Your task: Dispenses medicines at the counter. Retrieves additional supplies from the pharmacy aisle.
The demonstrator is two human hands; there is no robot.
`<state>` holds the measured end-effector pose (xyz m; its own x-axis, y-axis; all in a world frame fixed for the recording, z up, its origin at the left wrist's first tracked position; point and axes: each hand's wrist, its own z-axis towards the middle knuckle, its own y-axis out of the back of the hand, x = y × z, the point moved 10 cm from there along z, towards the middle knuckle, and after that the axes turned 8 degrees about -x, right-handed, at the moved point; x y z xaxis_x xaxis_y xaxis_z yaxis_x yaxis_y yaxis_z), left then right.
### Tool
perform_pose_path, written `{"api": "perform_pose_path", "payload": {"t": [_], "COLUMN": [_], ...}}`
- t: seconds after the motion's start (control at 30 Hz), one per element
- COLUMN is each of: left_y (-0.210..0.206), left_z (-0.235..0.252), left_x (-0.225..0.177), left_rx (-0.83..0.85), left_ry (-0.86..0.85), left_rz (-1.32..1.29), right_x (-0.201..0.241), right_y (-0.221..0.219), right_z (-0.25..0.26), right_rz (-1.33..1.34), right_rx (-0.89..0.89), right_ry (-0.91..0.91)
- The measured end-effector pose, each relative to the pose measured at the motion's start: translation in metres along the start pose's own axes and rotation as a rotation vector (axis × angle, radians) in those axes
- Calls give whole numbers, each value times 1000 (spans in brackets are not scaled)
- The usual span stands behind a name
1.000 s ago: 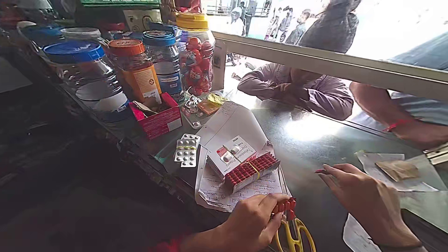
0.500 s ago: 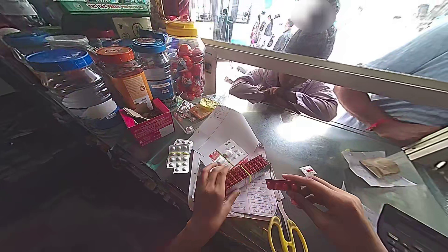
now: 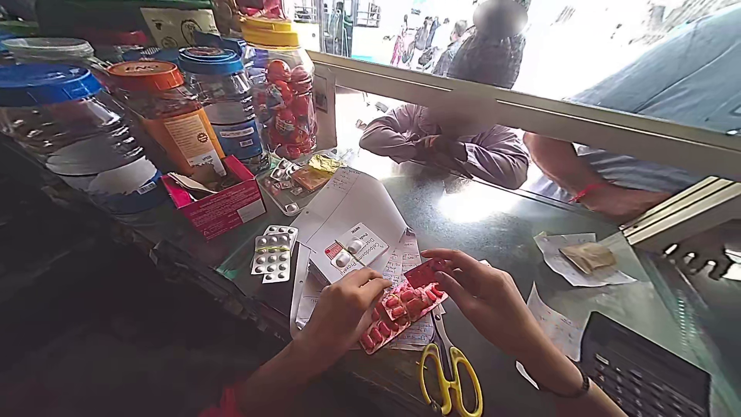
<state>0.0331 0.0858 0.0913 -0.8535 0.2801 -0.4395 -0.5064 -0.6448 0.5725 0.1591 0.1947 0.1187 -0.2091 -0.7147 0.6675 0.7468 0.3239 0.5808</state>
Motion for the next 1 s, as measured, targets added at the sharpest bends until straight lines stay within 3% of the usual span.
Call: {"api": "perform_pose_path", "payload": {"t": [0.13, 0.33, 0.67, 0.8, 1.0], "left_y": [-18, -21, -36, -39, -21], "left_z": [18, 25, 28, 29, 14], "left_x": [1, -6, -13, -15, -29], "left_rx": [267, 395, 561, 512, 265], "left_ry": [-106, -252, -314, -355, -434], "left_rz": [-187, -410, -382, -384, -192], "right_x": [2, -8, -13, -17, -20], "right_y": [-10, -15, -17, -16, -14], "right_z": [-5, -14, -16, -16, -17], "right_rz": [6, 126, 234, 225, 201], "right_rx": [69, 114, 171, 166, 149], "right_ry": [8, -10, -55, -79, -96]}}
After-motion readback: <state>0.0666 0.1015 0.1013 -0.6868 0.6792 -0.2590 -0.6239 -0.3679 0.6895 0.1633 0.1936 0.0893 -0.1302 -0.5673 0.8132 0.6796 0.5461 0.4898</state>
